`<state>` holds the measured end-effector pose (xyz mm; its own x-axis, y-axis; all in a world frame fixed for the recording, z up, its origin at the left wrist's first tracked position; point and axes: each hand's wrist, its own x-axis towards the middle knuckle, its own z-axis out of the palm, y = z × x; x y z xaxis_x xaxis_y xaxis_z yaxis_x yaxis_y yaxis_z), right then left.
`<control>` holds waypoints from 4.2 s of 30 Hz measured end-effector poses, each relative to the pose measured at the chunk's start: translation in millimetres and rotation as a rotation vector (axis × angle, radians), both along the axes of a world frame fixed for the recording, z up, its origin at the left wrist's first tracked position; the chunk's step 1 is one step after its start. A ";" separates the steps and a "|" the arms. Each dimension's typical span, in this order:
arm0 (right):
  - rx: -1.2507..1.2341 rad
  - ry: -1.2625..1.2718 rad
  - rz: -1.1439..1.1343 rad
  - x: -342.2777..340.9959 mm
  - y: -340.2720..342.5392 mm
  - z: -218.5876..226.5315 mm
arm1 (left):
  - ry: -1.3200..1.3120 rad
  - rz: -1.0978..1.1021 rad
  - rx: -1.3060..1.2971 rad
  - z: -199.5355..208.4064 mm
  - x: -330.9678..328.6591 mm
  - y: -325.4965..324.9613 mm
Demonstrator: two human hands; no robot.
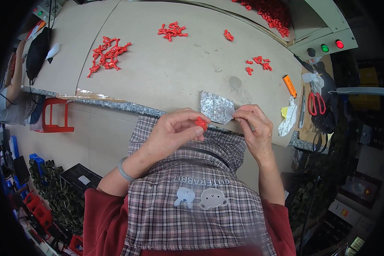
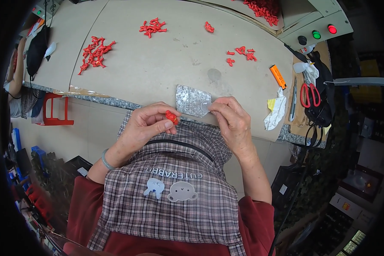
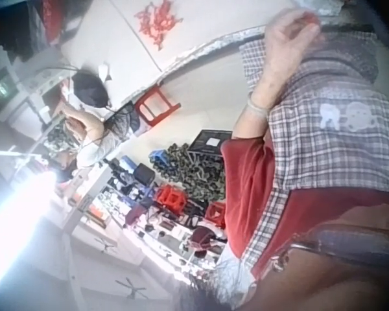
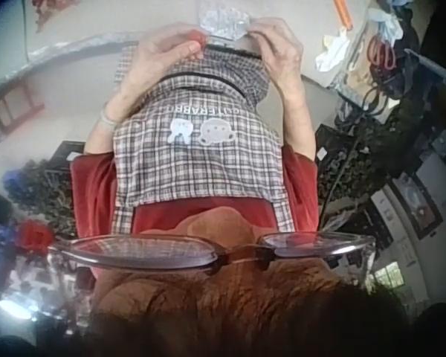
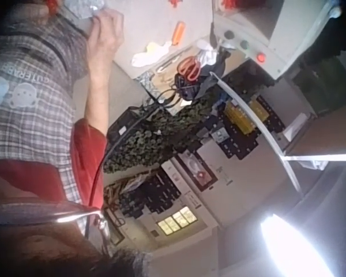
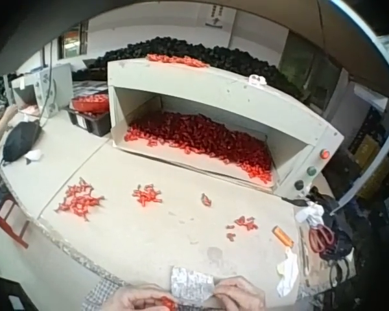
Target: The person assembles plastic toy pieces together by hand, applies liquid from a bottle to attach parts, and gathers additional pieces from the bin.
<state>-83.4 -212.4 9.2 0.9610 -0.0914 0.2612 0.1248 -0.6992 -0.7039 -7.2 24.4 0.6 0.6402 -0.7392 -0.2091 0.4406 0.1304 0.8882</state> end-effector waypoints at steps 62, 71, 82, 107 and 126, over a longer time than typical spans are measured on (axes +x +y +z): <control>0.519 0.015 0.055 -11.8 35.0 16.1 | 0.044 -0.118 -0.038 10.1 -1.1 -6.2; 0.404 -0.026 0.071 -11.7 37.9 15.9 | 0.001 -0.137 -0.012 9.8 -5.0 -6.8; 0.130 -0.221 0.076 -14.2 43.0 5.7 | -0.449 -0.029 0.125 11.3 -8.5 -10.0; 0.087 -0.301 0.070 -14.6 47.8 -7.4 | -0.689 0.038 0.203 3.9 -10.5 -15.0; 0.145 -0.296 -0.002 -19.9 50.8 -16.4 | -0.656 0.005 0.220 4.8 -17.0 -17.3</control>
<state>-103.3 -161.6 -7.2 0.8452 -0.1501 0.5129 0.3373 -0.5946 -0.7298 -24.2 7.2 5.4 0.6886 -0.7210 0.0774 -0.1965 -0.0829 0.9770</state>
